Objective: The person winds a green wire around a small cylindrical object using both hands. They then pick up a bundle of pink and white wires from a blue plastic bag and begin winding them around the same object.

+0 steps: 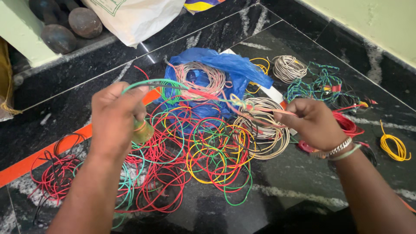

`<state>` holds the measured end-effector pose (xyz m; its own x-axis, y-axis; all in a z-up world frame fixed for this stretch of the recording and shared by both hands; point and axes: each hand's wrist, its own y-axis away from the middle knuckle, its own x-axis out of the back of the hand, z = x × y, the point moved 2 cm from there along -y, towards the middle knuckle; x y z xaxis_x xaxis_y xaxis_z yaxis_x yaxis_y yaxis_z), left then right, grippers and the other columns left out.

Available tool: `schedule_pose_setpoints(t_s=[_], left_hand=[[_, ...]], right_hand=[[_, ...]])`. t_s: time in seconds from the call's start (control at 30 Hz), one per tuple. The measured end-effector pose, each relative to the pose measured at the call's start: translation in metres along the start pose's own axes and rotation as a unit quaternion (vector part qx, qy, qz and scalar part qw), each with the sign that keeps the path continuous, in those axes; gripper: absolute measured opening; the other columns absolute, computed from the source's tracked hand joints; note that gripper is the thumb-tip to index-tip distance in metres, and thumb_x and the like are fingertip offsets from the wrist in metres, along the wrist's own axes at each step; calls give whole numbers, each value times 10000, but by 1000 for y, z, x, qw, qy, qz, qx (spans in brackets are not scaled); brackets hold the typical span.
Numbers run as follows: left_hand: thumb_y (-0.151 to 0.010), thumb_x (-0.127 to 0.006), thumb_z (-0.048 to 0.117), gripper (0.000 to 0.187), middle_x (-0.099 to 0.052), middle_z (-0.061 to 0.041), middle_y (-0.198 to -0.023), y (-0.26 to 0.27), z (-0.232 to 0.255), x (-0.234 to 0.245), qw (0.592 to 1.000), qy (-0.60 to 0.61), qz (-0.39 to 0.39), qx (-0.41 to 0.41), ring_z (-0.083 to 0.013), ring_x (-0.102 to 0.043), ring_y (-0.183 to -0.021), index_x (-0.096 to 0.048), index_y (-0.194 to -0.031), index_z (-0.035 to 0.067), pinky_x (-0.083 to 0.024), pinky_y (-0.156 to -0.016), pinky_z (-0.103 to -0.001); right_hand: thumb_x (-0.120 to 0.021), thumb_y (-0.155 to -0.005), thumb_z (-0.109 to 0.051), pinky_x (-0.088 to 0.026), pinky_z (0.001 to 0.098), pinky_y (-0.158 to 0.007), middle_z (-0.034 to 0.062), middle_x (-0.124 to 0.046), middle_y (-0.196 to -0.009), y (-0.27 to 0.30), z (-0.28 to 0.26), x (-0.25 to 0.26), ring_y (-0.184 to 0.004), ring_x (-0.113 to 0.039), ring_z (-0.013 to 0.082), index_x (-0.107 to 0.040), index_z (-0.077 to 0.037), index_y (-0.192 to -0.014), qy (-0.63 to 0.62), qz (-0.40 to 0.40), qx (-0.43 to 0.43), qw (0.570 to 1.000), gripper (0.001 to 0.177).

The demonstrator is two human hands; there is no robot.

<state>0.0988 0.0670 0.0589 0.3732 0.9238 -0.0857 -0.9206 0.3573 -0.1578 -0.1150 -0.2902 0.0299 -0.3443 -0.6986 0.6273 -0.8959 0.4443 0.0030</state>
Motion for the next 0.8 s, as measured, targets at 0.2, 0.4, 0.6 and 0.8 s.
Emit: schedule_pose_setpoints(t_s=[0.2,0.4,0.6,0.8], left_hand=[[-893,-703,127,249,-536,-11,-596,-4,-2,14,994,43,101,-21,-96,-496,-520,-543,-704,105,-363,-493,-270],[-893,-731,220,244,-552,7,-579,-5,-3,20,992,-85,70,57,-94,-488,-489,-598,-731,95,-358,-465,-268],[-911,-708,306,273,-538,15,-611,2,-25,-9,979,-82,-137,130,-74,-524,-488,-638,-784,74,-434,-448,-284],[-866,-726,320,330,-675,27,-772,-1,-54,-19,980,-101,-133,110,-87,-547,-582,-655,-997,26,-458,-481,-298]], right_hand=[[-738,-864,-120,-482,241,-559,-13,-683,-741,-7,18,12,-627,-604,56,-683,-66,-892,-238,-56,-2,970,82],[-702,-980,-130,-463,226,-594,0,-671,-790,-14,25,23,-683,-585,60,-690,-48,-934,-36,113,39,992,94],[-678,-1054,-196,-386,288,-502,-17,-550,-720,-12,14,19,-576,-475,101,-623,-71,-941,-232,265,-1,936,177],[-644,-1100,-368,-244,223,-491,-80,-348,-709,10,-15,58,-599,-294,61,-587,-171,-968,-516,84,-8,852,244]])
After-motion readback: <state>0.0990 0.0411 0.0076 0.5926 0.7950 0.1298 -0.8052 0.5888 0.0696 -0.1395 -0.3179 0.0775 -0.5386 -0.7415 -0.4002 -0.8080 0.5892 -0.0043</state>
